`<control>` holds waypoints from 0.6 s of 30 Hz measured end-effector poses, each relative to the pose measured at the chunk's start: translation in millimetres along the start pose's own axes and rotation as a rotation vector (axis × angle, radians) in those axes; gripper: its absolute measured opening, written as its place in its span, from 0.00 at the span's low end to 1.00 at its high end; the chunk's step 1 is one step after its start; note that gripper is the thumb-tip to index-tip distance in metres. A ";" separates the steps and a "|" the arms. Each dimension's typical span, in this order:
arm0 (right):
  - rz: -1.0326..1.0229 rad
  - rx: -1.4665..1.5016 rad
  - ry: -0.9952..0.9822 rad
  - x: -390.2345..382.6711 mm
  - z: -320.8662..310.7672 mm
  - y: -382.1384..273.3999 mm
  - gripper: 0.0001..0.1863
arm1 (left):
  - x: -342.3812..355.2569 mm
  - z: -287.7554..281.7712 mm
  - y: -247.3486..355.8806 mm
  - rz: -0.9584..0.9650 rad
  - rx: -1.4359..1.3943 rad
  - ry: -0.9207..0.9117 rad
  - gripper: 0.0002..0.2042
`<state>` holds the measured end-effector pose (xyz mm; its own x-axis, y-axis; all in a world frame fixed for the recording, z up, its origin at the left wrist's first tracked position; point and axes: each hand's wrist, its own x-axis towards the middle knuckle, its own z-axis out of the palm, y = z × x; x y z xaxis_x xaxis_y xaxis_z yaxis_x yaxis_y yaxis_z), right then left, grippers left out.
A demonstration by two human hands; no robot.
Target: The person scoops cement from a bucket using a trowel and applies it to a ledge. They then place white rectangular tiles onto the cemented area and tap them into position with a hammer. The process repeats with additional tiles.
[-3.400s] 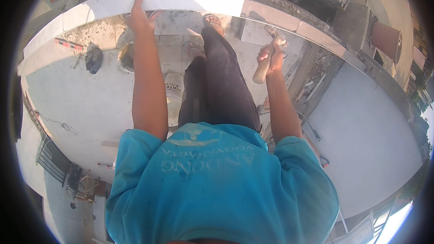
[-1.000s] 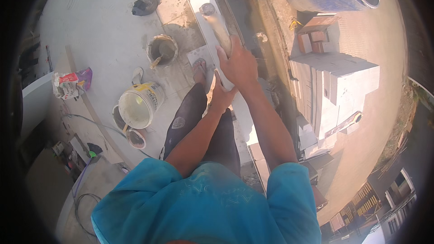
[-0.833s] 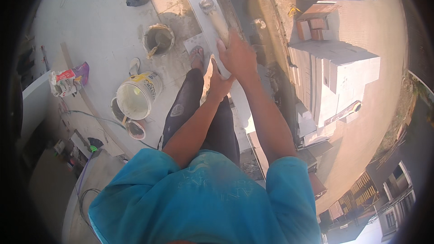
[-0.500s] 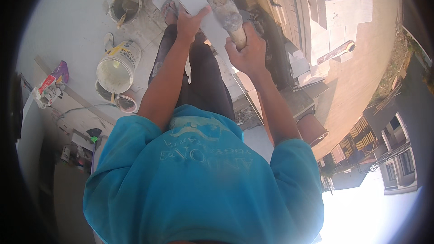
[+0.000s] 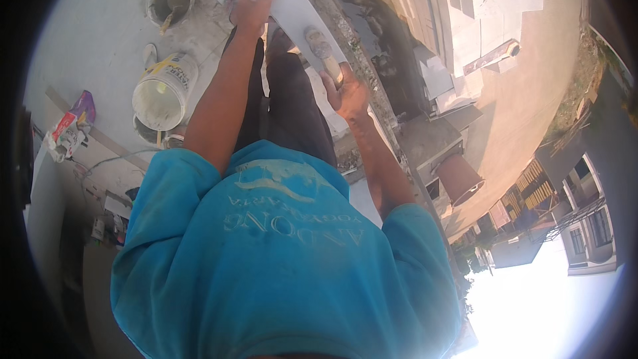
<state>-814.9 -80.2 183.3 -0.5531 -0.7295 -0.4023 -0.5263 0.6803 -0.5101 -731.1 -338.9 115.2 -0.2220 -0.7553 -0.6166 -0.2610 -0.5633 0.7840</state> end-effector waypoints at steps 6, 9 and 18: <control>-0.044 0.225 0.089 -8.9 -9.4 -18.8 0.23 | 15.1 3.3 -23.0 0.011 -0.066 -0.011 0.44; 0.121 0.122 -0.057 -2.9 -10.8 -14.6 0.26 | 19.3 2.6 -21.0 0.012 -0.084 -0.030 0.52; 0.028 0.446 -0.126 71.0 -68.7 -146.0 0.21 | 66.6 -58.4 55.1 -0.072 -0.069 0.135 0.61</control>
<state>-821.7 -226.5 281.4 -0.4655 -0.7332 -0.4958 -0.1677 0.6231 -0.7640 -705.4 -439.9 121.5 -0.0757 -0.7475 -0.6599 -0.2053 -0.6360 0.7439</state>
